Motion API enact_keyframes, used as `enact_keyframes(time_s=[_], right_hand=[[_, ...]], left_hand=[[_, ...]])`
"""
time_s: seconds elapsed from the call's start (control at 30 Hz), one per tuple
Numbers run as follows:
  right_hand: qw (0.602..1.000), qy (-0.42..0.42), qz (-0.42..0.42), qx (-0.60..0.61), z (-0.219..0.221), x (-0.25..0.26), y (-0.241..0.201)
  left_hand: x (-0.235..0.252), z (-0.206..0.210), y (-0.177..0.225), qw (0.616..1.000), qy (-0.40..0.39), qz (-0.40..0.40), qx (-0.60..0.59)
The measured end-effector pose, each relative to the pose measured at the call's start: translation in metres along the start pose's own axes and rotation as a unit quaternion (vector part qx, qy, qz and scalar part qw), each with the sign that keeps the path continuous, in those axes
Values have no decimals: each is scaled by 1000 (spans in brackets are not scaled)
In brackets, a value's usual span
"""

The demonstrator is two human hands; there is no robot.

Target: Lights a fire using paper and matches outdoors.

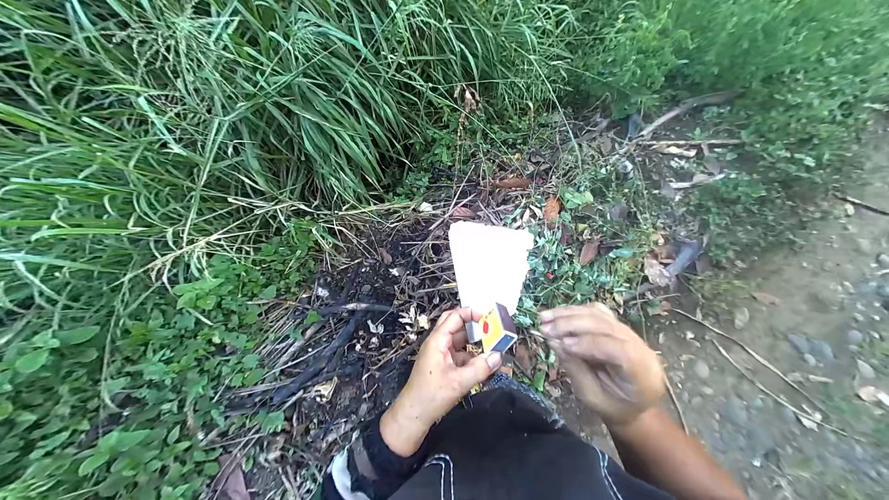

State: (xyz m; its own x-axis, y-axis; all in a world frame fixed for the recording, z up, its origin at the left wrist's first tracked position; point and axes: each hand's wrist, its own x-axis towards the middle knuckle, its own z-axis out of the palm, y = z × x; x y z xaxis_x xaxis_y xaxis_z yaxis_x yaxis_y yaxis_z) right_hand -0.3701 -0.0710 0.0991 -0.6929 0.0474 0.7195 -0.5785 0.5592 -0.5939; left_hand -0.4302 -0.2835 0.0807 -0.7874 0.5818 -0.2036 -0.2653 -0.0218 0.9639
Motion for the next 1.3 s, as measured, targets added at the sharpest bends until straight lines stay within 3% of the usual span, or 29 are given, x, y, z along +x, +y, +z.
enact_keyframes(time_s=[0.13, 0.3, 0.43, 0.73, 0.97, 1.1, 1.3], right_hand=[[990, 36, 133, -20, 17, -17, 58], [958, 124, 253, 46, 22, -46, 117], [922, 116, 364, 58, 66, -94, 176], [822, 56, 558, 97, 235, -270, 340], [815, 23, 578, 38, 315, -360, 428], [835, 64, 540, 86, 335, -392, 455], [796, 157, 568, 140, 360, -399, 464]], left_hand=[[0, 2, -3, 999, -27, 16, 28], [12, -23, -51, 991, 44, -32, 120], [27, -49, -135, 980, 83, -42, 177], [83, -107, -376, 939, 82, -79, 323], [112, -134, -504, 918, 84, -129, 364], [122, -141, -535, 921, 75, -126, 360], [131, -145, -547, 927, 81, -121, 345]])
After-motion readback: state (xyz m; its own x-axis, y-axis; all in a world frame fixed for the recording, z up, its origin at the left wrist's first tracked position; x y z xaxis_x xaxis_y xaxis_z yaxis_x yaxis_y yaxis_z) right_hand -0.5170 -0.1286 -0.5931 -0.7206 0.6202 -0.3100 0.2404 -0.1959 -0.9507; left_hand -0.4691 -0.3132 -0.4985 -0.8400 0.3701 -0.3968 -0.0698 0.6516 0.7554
